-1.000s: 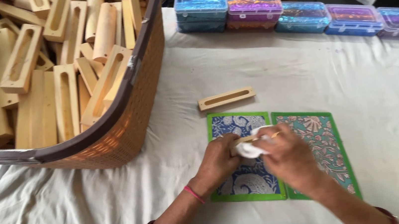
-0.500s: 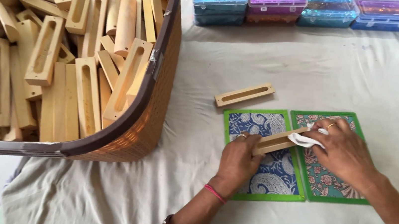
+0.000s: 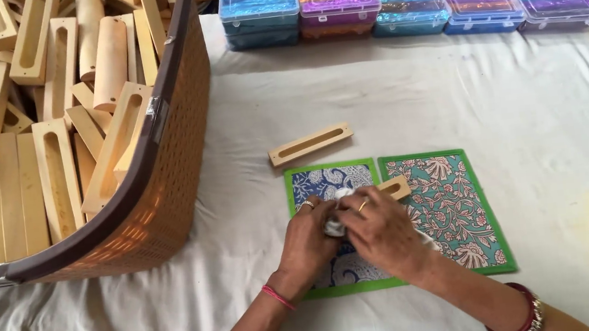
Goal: The person picks wooden blocks and handles one at a time from a large basket, wipes each piece with a white cloth, and places the wiped pieces on printed mats and into a clear plastic box. At the end they open the box lid and arrange the pieces beside it.
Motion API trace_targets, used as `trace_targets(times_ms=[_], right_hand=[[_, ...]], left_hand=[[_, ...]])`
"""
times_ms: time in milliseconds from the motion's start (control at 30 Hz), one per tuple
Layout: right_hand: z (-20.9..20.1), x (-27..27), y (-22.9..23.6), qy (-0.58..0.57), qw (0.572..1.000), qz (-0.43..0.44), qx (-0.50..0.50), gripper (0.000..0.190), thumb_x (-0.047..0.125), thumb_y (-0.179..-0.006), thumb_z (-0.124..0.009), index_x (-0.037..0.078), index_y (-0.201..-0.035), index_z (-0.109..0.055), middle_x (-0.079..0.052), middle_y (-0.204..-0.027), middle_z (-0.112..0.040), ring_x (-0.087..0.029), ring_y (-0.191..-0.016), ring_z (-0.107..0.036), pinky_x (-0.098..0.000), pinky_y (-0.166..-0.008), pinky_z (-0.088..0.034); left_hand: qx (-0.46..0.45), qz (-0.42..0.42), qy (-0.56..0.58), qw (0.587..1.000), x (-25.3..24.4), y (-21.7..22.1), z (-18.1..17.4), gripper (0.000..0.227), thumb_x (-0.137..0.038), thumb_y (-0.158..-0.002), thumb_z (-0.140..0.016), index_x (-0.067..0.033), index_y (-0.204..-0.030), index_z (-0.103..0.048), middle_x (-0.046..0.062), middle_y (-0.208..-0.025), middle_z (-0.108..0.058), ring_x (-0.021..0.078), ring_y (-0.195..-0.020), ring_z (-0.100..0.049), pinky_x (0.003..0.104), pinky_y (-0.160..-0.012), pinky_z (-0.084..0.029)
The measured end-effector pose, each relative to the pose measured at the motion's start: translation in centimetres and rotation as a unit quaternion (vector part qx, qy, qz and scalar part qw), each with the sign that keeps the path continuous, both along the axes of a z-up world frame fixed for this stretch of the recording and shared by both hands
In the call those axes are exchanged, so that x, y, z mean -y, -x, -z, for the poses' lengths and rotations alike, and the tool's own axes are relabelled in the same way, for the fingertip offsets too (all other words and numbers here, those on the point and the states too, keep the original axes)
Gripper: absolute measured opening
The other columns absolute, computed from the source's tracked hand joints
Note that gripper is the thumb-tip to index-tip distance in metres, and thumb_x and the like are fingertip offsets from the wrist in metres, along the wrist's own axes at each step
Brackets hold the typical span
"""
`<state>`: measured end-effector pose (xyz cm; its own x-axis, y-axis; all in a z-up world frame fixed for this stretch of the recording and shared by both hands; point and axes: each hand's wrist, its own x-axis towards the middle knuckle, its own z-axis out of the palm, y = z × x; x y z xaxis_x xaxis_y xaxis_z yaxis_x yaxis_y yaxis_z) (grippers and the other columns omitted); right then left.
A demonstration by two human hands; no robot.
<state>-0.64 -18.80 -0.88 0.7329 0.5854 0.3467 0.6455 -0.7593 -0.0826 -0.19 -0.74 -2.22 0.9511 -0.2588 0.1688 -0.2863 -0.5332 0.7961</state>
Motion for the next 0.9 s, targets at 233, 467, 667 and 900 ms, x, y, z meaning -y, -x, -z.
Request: trace_targets(times_ms=[233, 467, 667, 900], right_hand=[[-1.3, 6.6, -2.6, 0.174, 0.97, 0.154, -0.069, 0.028, 0.026, -0.081, -0.078, 0.02, -0.109, -0.077, -0.003, -0.116, -0.064, -0.027, -0.111, -0.055, -0.0415, -0.09, -0.054], [-1.1, 6.0, -1.6, -0.008, 0.991, 0.106, -0.076, 0.024, 0.012, -0.081, -0.074, 0.014, -0.105, -0.077, -0.003, -0.115, -0.064, -0.024, -0.115, -0.056, -0.0378, -0.095, -0.055], [-1.4, 1.5, 0.6, -0.196, 0.979, 0.041, -0.029, 0.041, 0.002, -0.088, -0.067, 0.005, -0.129, -0.065, -0.016, -0.131, -0.058, -0.029, -0.129, -0.051, -0.0399, -0.106, -0.054], [0.8, 4.1, -3.0, -0.001, 0.994, 0.09, -0.059, 0.045, 0.006, -0.088, -0.064, 0.006, -0.133, -0.061, -0.01, -0.137, -0.059, -0.033, -0.128, -0.052, -0.0424, -0.106, -0.052]], left_hand=[[-0.042, 0.001, -0.05, 0.998, 0.0, 0.4, -1.0, 0.049, -0.011, -0.079, -0.08, -0.0018, -0.125, -0.065, 0.014, -0.119, -0.063, 0.0317, -0.098, -0.07, 0.042, -0.09, -0.058], [-0.005, -0.001, -0.06, 0.998, 0.1, 0.2, -0.8, 0.054, -0.017, -0.084, -0.075, 0.0027, -0.132, -0.059, 0.018, -0.118, -0.064, 0.0306, -0.092, -0.07, 0.041, -0.083, -0.058], [-0.215, 0.011, 0.07, 0.974, -0.1, -0.4, -0.3, 0.043, -0.035, -0.108, -0.044, -0.0043, -0.126, -0.067, 0.013, -0.071, -0.068, 0.0198, -0.061, -0.065, 0.035, -0.062, -0.055], [-0.275, 0.051, 0.175, 0.944, -0.6, -1.1, 1.4, 0.042, -0.024, -0.104, -0.044, 0.0026, -0.135, -0.056, 0.009, -0.084, -0.068, 0.0119, -0.063, -0.065, 0.027, -0.055, -0.059]])
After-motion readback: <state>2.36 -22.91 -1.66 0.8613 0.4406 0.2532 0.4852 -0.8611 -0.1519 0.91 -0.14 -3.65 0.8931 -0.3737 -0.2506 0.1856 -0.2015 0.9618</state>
